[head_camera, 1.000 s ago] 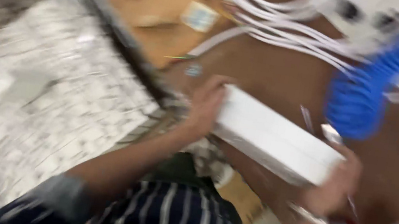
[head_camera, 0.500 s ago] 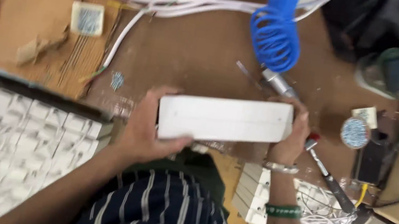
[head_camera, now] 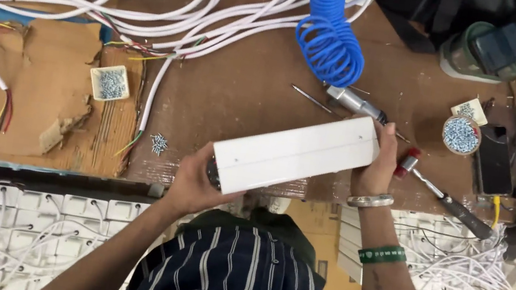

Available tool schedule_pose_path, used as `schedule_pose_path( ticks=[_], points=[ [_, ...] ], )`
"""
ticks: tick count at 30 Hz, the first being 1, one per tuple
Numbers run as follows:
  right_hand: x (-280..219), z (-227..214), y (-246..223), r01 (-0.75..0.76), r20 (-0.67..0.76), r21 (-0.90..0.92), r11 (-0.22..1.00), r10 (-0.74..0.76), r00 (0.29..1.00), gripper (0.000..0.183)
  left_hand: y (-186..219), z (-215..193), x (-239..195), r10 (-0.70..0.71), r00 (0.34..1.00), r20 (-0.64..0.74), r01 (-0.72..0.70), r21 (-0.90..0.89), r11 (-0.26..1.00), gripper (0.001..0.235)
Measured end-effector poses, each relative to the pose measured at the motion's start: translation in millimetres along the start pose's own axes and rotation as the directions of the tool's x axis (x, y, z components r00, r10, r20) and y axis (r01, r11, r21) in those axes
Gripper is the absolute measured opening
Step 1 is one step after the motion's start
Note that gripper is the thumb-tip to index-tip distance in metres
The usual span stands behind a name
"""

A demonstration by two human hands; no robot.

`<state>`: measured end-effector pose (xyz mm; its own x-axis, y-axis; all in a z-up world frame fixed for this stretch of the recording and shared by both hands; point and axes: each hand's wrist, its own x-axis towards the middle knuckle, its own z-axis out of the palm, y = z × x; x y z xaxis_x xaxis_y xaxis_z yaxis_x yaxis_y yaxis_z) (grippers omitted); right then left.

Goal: The person assembles white rectangular electrical enclosures at a workbench. They pick small screws from a container, position a cover plate on a box, drive screws with a screwdriver and a powered screwdriver, and use a hammer to seat parts, working on one enclosure after another.

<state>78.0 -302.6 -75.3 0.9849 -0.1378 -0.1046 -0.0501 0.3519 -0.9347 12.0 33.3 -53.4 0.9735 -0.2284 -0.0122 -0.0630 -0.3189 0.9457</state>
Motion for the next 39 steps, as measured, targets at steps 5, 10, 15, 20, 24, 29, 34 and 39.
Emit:
schedule_pose_path(
  ticks=[5, 10, 15, 20, 24, 29, 34, 39],
  points=[
    [-5.3, 7.4, -8.5, -0.043, -0.129, 0.202, 0.978, 0.07, 0.989, 0.05, 121.5, -42.7, 24.3, 0.157, 0.987, 0.032, -0.159, 0.308, 0.938, 0.085],
    [-22.4, 14.1, -3.8, 0.161, -0.053, -0.552, 0.818, -0.227, 0.973, 0.053, 161.3, -19.2, 43.2, 0.321, 0.904, 0.282, -0.427, 0.56, 0.71, 0.082],
    [-65.2, 59.2, -66.3, 0.114, -0.078, -0.106, 0.988, -0.123, 0.989, 0.061, 155.9, -7.7, 50.9, 0.304, 0.893, 0.332, -0.446, 0.558, 0.7, 0.091],
    [-69.6, 75.0, -86.6, 0.331, 0.081, -0.47, 0.818, -0.333, 0.939, 0.064, 148.7, -19.2, 40.4, 0.294, 0.956, 0.014, -0.275, 0.398, 0.875, 0.097],
    [-57.1, 95.9, -76.8, 0.366, 0.082, -0.397, 0.842, -0.365, 0.928, 0.057, 116.0, -8.3, 30.3, 0.02, 0.995, -0.094, -0.023, -0.026, 0.999, 0.105],
    [-39.5, 91.3, -68.1, 0.317, -0.009, -0.325, 0.891, -0.338, 0.941, 0.039, 114.9, -1.9, 29.1, 0.103, 0.989, -0.11, -0.12, -0.154, 0.981, 0.108],
    [-37.6, 87.4, -64.5, 0.312, -0.003, -0.325, 0.893, -0.33, 0.944, 0.035, 115.3, -3.7, 39.1, 0.174, 0.974, -0.143, -0.172, 0.023, 0.985, 0.105],
    [-39.8, 83.1, -63.7, 0.388, 0.05, -0.345, 0.855, -0.396, 0.917, 0.033, 109.7, -0.5, 49.2, 0.123, 0.984, -0.128, -0.134, -0.079, 0.988, 0.096]
  ],
)
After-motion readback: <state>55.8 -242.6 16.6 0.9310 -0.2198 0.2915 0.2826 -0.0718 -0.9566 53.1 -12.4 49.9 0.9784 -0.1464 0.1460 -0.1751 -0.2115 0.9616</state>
